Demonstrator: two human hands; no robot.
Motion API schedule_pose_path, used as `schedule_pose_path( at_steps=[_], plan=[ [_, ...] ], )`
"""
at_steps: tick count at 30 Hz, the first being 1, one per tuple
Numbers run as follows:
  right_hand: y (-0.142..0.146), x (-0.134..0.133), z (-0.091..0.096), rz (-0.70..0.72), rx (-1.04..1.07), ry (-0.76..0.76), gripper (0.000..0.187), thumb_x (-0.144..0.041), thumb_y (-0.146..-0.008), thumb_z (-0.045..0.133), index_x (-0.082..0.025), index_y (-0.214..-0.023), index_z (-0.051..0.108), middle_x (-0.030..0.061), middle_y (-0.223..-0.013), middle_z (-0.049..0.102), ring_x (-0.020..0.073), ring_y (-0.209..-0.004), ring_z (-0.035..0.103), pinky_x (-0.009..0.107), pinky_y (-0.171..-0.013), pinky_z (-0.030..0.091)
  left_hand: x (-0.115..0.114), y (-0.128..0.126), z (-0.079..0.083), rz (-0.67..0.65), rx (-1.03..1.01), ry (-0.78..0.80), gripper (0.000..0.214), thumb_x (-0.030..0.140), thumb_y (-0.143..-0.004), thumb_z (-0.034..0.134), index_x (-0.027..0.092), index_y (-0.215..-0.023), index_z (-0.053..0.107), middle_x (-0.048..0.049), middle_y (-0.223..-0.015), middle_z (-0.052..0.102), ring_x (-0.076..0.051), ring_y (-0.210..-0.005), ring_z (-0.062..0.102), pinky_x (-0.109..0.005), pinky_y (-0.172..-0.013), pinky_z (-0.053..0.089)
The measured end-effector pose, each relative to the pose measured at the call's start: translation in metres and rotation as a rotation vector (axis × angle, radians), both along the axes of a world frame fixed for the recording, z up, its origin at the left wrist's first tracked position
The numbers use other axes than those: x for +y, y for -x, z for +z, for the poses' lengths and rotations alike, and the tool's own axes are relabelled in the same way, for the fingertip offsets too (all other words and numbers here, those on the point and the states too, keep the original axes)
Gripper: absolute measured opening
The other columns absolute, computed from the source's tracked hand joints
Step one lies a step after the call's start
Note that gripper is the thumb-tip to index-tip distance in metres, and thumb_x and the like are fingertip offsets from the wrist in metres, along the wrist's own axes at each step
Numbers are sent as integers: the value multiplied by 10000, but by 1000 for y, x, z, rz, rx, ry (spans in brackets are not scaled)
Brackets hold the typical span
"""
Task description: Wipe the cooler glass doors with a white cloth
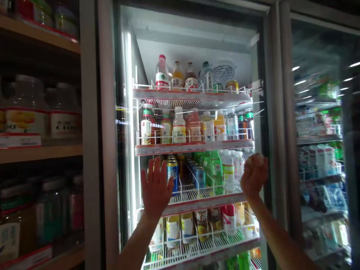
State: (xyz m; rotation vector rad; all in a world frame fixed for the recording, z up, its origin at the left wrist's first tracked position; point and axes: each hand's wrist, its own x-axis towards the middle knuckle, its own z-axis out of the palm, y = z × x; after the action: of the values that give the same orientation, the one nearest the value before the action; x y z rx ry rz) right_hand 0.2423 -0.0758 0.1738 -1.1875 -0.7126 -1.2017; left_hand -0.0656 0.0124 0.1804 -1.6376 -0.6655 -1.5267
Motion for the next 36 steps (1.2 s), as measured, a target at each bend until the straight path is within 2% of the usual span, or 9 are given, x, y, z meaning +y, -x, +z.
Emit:
schedule_pose_path(
  at_steps=[6, 9, 12, 14, 20, 22, 28, 30, 36],
  plan=[
    [101, 15, -35, 123, -448, 357, 397, -185, -849, 441, -289, -1221, 534, 67, -1465, 303, 264, -1356, 272, 508, -1069, 258, 4, 2, 0, -72, 0, 11, 673, 290, -859, 507, 207, -1443, 183, -117, -1482, 266, -264, -1389, 191, -487, -1128, 146],
    [73, 6, -43, 95, -415, 378, 376, -189, -857, 429, -282, -1200, 552, 72, -1451, 331, 265, -1349, 286, 519, -1063, 252, 5, 3, -2, -85, -1, 0, 667, 290, -858, 512, 222, -1440, 194, -103, -1484, 267, -256, -1388, 194, -474, -1130, 141],
    [18, -5, -41, 5, -83, 172, 376, -246, -874, 424, -218, -1236, 523, 149, -1405, 375, 295, -1301, 356, 538, -982, 338, 4, 3, -2, -89, 0, -8, 661, 293, -856, 514, 227, -1437, 207, -98, -1482, 273, -250, -1387, 200, -464, -1130, 143],
    [10, -5, -40, -3, 26, 74, 415, -265, -874, 425, -212, -1282, 481, 166, -1403, 369, 311, -1288, 366, 557, -957, 356, 5, 2, -2, -90, 1, -7, 663, 292, -853, 519, 223, -1436, 213, -102, -1480, 278, -249, -1388, 200, -463, -1130, 143],
    [129, 19, -66, 201, -310, 347, 484, -176, -845, 437, -312, -1309, 458, 61, -1496, 246, 289, -1370, 236, 538, -1069, 248, 7, 2, -3, -122, -11, 12, 660, 302, -847, 524, 227, -1433, 230, -103, -1479, 283, -255, -1390, 194, -473, -1128, 143],
    [144, 18, -72, 211, -418, 430, 451, -170, -841, 451, -312, -1266, 502, 52, -1487, 269, 282, -1372, 237, 525, -1087, 211, 6, 3, -4, -137, 3, 27, 645, 305, -854, 512, 232, -1432, 234, -102, -1483, 274, -257, -1390, 190, -479, -1129, 139],
    [56, 1, -53, 60, -65, 189, 384, -219, -876, 417, -233, -1249, 507, 143, -1440, 321, 305, -1308, 338, 530, -980, 323, 2, 3, -8, -132, 14, 41, 622, 291, -864, 485, 208, -1429, 240, -109, -1488, 256, -246, -1396, 161, -466, -1140, 104],
    [56, 2, -48, 62, 0, 128, 402, -231, -875, 419, -224, -1271, 491, 153, -1429, 332, 308, -1302, 341, 523, -967, 340, 2, 2, -9, -125, 12, 35, 617, 293, -860, 486, 196, -1425, 255, -116, -1484, 262, -248, -1396, 162, -465, -1140, 103],
    [163, 15, -75, 216, -469, 463, 414, -198, -849, 462, -307, -1243, 522, 43, -1433, 379, 238, -1362, 263, 485, -1099, 195, 3, 6, -7, -132, 32, 18, 622, 293, -857, 499, 207, -1423, 258, -121, -1479, 276, -252, -1394, 172, -469, -1132, 131]
  ],
)
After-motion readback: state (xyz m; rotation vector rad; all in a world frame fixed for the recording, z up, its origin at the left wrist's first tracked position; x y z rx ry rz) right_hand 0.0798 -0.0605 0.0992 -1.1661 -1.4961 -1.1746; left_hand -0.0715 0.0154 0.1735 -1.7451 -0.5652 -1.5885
